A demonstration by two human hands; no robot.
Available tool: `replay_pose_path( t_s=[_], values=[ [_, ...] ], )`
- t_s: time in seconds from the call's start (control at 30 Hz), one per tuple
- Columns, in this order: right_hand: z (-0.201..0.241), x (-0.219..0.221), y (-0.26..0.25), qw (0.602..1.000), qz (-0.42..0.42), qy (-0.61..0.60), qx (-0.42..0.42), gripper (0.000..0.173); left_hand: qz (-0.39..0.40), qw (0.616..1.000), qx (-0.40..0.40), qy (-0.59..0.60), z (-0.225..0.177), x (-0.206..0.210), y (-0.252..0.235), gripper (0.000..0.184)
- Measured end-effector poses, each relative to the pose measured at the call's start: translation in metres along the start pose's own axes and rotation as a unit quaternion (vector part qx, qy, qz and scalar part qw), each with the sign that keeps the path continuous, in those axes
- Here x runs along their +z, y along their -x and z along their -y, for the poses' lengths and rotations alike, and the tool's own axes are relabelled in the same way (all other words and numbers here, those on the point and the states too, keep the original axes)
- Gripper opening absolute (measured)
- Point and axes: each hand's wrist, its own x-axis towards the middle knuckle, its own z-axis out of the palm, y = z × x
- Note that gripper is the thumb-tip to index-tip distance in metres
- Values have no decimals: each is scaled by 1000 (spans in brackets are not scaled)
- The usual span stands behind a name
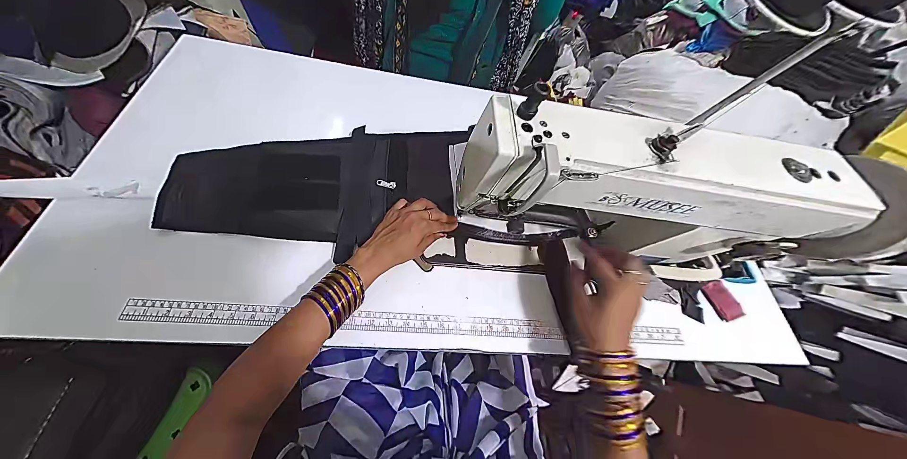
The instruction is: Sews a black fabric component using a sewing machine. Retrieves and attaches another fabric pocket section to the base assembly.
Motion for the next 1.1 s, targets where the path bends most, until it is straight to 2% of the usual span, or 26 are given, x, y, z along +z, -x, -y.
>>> replay_pose_path(
  t_s=[0.1,0.2,0.37,0.53,0.63,0.7,0.8,0.9,0.97,1.0,1.03,1.1],
  values=[
    [-53,-37,-19,991,-18,100,92,31,-17,1000,-3,-12,5,1,-8,27],
    [-79,-24,-19,976,-40,186,107,32,-14,1000,-19,-15,4,0,-11,26],
    [-71,-10,-10,974,-37,178,133,33,-2,1000,-26,-4,-3,0,-8,27],
    [-76,-29,-9,985,-39,155,68,31,6,1000,-18,-14,-8,1,1,31],
    [-61,-40,0,993,-14,116,14,28,7,999,-16,-28,0,1,-5,32],
    [-52,-31,12,996,42,75,9,25,3,999,-15,-31,3,1,-6,32],
    [-49,-18,20,989,110,72,63,35,4,999,-22,-32,4,0,-10,32],
    [-53,-27,13,975,167,60,131,45,4,999,-34,-41,5,0,-13,32],
    [-58,-35,10,963,191,-15,190,41,-6,998,-38,-52,7,1,-17,31],
    [-62,-39,12,952,193,-83,223,29,-13,997,-39,-60,9,2,-19,31],
    [-63,-42,16,928,191,-180,263,16,-16,997,-43,-69,11,3,-20,31],
    [-64,-50,26,835,193,-399,326,28,-28,995,-47,-78,14,5,-23,31]
  ],
)
